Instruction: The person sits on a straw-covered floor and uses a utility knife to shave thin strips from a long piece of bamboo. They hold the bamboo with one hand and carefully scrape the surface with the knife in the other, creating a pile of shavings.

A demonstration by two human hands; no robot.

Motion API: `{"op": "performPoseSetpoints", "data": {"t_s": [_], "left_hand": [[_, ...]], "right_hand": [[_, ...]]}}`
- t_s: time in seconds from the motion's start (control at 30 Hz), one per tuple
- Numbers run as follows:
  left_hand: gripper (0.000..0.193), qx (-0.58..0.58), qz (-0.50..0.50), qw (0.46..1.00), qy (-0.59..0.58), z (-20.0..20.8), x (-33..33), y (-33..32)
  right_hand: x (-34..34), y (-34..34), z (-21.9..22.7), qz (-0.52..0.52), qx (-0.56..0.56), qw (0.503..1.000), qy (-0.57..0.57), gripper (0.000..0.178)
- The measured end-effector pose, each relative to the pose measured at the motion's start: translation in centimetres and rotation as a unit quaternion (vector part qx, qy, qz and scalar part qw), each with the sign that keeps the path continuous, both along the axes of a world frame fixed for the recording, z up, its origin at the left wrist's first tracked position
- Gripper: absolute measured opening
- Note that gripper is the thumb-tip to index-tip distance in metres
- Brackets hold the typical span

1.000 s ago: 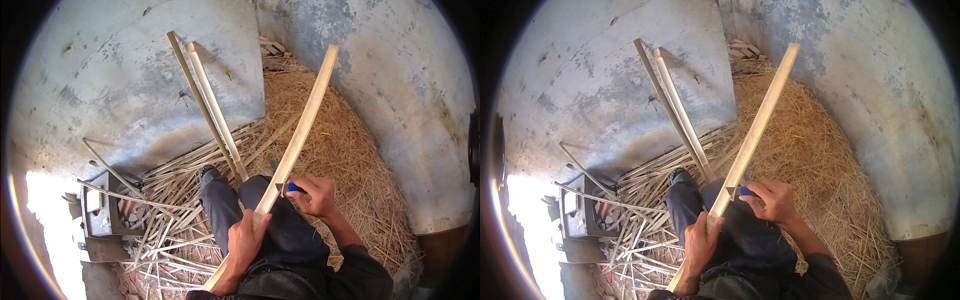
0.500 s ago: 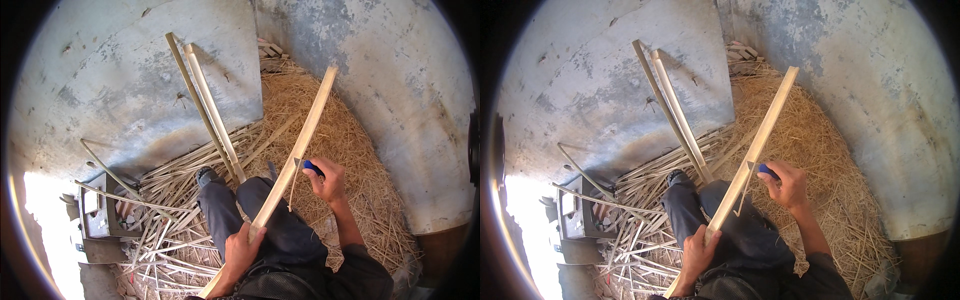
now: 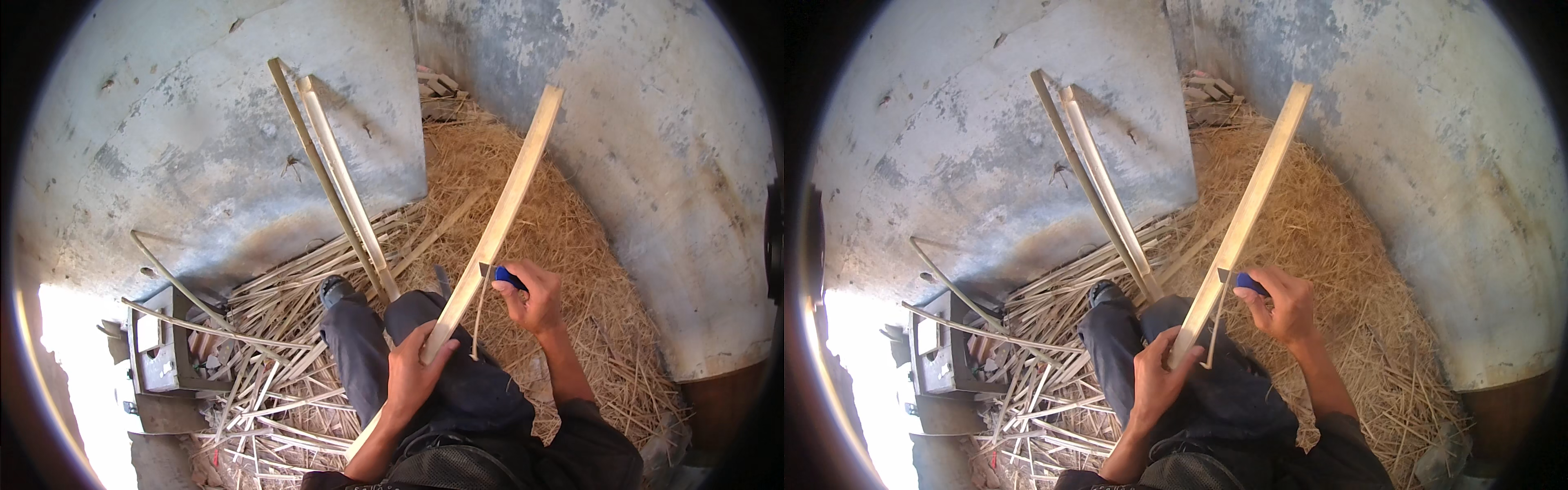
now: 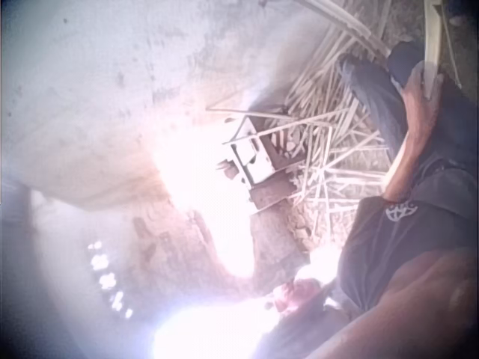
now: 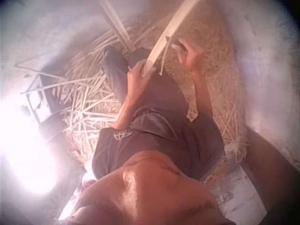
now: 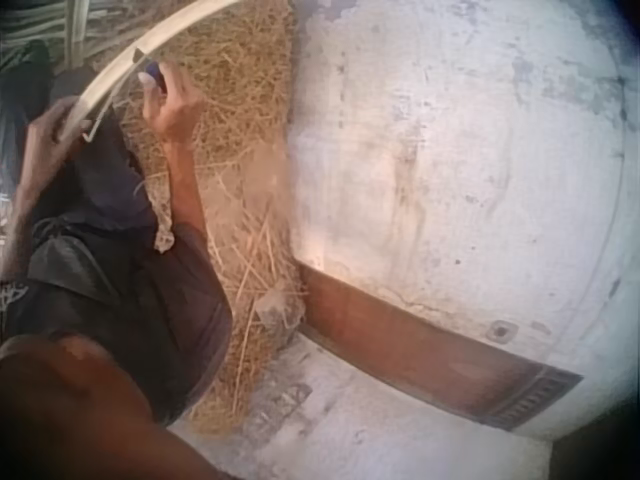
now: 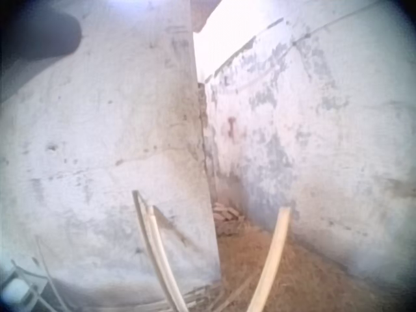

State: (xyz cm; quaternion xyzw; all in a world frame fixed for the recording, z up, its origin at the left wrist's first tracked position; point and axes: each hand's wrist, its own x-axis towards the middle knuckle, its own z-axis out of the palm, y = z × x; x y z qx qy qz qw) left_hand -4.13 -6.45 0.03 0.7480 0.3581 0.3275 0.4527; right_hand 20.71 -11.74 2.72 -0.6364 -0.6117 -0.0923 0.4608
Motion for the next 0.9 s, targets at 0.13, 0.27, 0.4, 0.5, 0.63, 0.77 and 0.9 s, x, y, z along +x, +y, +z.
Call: {"op": "performPoseSetpoints", "data": {"t_s": [0.13,0.27,0.4,0.5,0.63,0.77,0.9], "left_hand": [[0.041,0.036,0.029,0.999,-0.016,-0.2,0.3,-0.8],[0.041,0.025,0.017,0.999,0.016,1.5,-1.2,-1.3],[0.04,0.033,0.027,0.999,0.013,1.1,-2.0,-1.7],[0.04,0.047,0.032,0.998,0.008,0.8,-2.5,-2.0],[0.04,0.014,0.027,0.999,0.044,0.5,-4.0,-3.3],[0.039,-0.018,0.033,0.997,0.07,0.1,-5.4,-3.8],[0.039,-0.009,0.027,0.996,0.084,-0.6,-6.6,-4.6]], "right_hand": [[0.6,-0.2,0.2,-0.011,0.012,1.0,-0.02,0.031],[0.6,-0.9,0.3,-0.012,-0.01,0.998,-0.058,0.03],[-0.1,-0.8,0.0,-0.011,-0.023,0.998,-0.056,0.029],[-0.1,-0.3,-0.7,-0.008,0.006,0.999,-0.038,0.03],[2.8,0.5,-1.7,-0.075,0.019,0.997,0.009,0.033],[3.1,0.7,-1.5,-0.047,-0.014,0.999,-0.022,0.038],[6.3,1.9,-3.3,-0.089,-0.023,0.996,0.012,0.041]]}}
